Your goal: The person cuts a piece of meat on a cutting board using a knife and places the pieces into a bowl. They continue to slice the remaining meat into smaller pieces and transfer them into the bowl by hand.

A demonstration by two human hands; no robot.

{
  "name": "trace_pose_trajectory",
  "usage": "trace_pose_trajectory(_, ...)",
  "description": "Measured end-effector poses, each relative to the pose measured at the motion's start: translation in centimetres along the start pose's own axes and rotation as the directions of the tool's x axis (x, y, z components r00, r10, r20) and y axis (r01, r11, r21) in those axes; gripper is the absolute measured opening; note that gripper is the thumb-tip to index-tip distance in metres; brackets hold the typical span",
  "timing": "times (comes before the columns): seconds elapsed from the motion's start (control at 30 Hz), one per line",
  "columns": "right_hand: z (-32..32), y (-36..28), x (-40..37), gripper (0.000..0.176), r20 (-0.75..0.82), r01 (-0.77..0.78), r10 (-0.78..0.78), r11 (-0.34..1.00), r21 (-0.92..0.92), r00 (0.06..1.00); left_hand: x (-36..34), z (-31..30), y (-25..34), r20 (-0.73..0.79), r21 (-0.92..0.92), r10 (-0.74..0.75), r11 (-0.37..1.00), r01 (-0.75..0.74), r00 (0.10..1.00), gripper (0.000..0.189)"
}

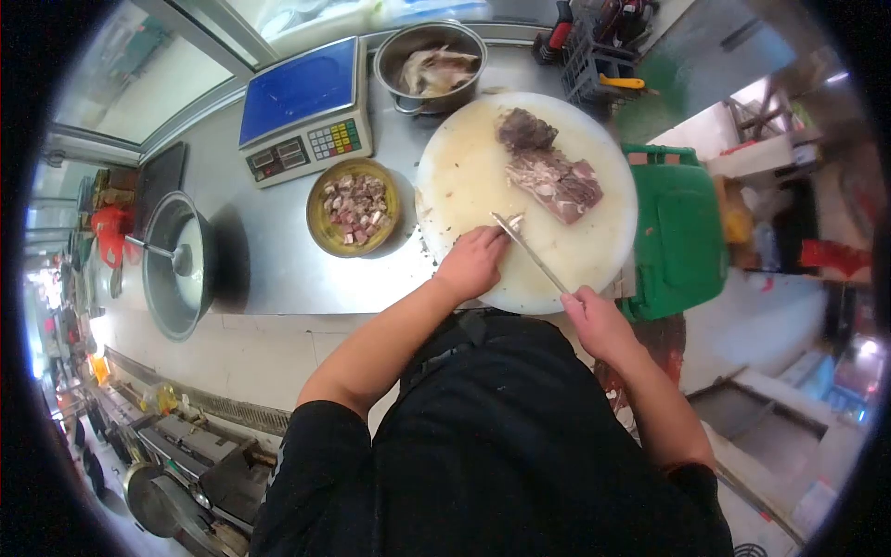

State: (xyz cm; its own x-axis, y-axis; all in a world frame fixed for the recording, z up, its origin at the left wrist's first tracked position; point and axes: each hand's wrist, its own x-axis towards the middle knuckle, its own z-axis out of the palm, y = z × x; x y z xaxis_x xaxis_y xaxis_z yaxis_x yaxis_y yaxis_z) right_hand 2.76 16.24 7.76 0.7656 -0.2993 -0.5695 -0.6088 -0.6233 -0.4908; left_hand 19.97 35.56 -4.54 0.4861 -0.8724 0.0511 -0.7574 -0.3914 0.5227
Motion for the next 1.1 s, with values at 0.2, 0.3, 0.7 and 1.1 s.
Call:
trace_pose_trajectory(0.2, 0.9, -0.9, 4.7, 0.053, 0.010, 0.044, -0.044, 0.999, -0.029, 0.999, -0.1, 0.2, -0.2, -0.059, 0.002, 0.036, 0.999, -0.036, 0.998, 0.058)
trace_pose_trajectory(0.3, 0.8, -1.6, 5.0, 0.054, 0.002, 0.070, -0.070, 0.996, 0.054, 0.998, -0.6, 0.1, -0.1, -0.061, 0.028, 0.029, 0.999, -0.027, 0.998, 0.061)
trace_pose_trajectory(0.7, 2.0, -2.9, 5.8, 0.055, -0.026, 0.089, -0.089, 0.996, -0.018, 0.996, -0.4, 0.1, -0.5, -0.146, 0.043, 0.106, 0.994, -0.101, 0.984, 0.051)
trace_pose_trajectory(1.1, 2.8, -3.2, 4.8, 0.052, 0.014, 0.061, -0.060, 0.997, -0.052, 0.998, -1.5, -0.4, -0.7, -0.112, 0.085, 0.098, 0.992, -0.088, 0.989, 0.055)
